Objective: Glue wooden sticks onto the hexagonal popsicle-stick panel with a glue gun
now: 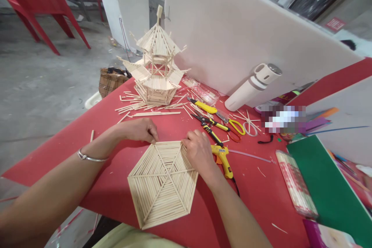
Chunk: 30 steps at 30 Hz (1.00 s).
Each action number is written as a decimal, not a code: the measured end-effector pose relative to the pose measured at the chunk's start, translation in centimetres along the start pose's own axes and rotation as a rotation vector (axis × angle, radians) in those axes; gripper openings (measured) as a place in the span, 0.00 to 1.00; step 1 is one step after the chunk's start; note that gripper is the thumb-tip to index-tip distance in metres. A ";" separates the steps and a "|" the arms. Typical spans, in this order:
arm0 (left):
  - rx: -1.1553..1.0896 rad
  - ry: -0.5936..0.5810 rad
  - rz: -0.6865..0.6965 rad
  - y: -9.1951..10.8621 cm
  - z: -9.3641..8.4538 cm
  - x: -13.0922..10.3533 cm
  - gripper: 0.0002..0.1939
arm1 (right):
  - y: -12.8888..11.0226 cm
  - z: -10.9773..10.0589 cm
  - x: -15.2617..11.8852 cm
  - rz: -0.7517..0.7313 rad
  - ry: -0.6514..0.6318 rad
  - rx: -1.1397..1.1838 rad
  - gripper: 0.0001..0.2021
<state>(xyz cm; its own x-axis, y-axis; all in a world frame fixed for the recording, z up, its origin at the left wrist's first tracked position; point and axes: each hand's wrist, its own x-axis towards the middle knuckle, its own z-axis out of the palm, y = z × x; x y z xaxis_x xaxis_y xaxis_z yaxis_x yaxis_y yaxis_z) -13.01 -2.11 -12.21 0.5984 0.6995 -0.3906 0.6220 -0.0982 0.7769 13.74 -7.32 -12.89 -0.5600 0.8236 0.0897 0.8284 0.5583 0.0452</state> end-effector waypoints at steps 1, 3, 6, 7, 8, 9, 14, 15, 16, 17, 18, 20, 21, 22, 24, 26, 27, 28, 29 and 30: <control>-0.001 0.002 0.002 0.0 0.0 0.0 0.09 | 0.0 0.0 0.0 0.000 -0.003 0.001 0.12; 0.000 0.003 0.008 -0.1 0.0 0.0 0.08 | 0.0 0.0 0.0 -0.001 -0.008 0.000 0.12; 0.007 -0.002 0.004 0.0 0.0 0.0 0.09 | 0.1 0.0 0.0 -0.001 -0.006 -0.009 0.12; 0.009 -0.002 0.000 0.1 0.0 0.0 0.09 | 0.0 0.0 0.0 0.000 -0.006 -0.012 0.12; 0.009 -0.002 -0.003 0.1 0.0 0.0 0.09 | 0.0 0.0 0.0 -0.001 -0.006 -0.014 0.12; 0.010 -0.002 -0.005 0.1 0.0 0.0 0.09 | 0.0 -0.1 0.0 -0.001 -0.006 -0.016 0.13; 0.004 0.004 -0.005 0.1 0.0 0.0 0.09 | -0.2 -0.3 0.0 0.002 -0.013 -0.024 0.13; 0.000 0.004 -0.005 0.1 0.0 0.0 0.09 | -0.2 -0.3 0.0 0.003 -0.016 -0.025 0.13; -0.002 0.003 -0.004 0.1 0.0 0.0 0.09 | -0.3 -0.3 0.1 0.002 -0.019 -0.025 0.13; -0.002 0.001 -0.002 0.1 0.0 0.0 0.09 | -0.3 -0.4 0.1 0.002 -0.020 -0.026 0.13; -0.002 -0.001 0.001 0.1 0.0 0.1 0.09 | -0.3 -0.4 0.1 0.002 -0.019 -0.029 0.13; -0.002 -0.001 0.001 0.1 0.0 0.1 0.09 | -0.3 -0.4 0.2 0.004 -0.015 -0.033 0.13; -0.004 0.000 0.000 0.1 0.0 0.1 0.09 | -0.4 -0.4 0.2 0.005 -0.015 -0.034 0.13; -0.007 0.000 -0.001 0.1 0.0 0.1 0.09 | -0.4 -0.4 0.2 0.006 -0.017 -0.035 0.13; -0.016 -0.001 0.003 0.1 0.0 0.1 0.09 | -0.4 -0.5 0.2 0.007 -0.024 -0.036 0.13; -0.026 -0.003 0.005 0.1 0.1 0.1 0.09 | -0.4 -0.5 0.2 0.009 -0.031 -0.043 0.13; -0.031 -0.003 0.002 0.1 0.1 0.1 0.09 | -0.5 -0.5 0.2 0.012 -0.033 -0.047 0.13; -0.035 -0.002 -0.004 0.1 0.1 0.1 0.09 | -0.5 -0.6 0.2 0.013 -0.034 -0.052 0.12; -0.037 -0.002 -0.010 0.1 0.1 0.1 0.09 | -0.6 -0.6 0.2 0.014 -0.034 -0.056 0.12; -0.037 -0.002 -0.013 0.1 0.1 0.1 0.09 | -0.6 -0.7 0.2 0.016 -0.033 -0.061 0.12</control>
<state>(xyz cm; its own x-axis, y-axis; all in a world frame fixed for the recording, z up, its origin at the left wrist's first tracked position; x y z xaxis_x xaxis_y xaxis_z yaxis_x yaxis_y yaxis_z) -12.84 -2.13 -12.16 0.5911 0.6995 -0.4016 0.6108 -0.0631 0.7892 13.15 -7.59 -12.24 -0.5462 0.8356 0.0581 0.8358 0.5391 0.1045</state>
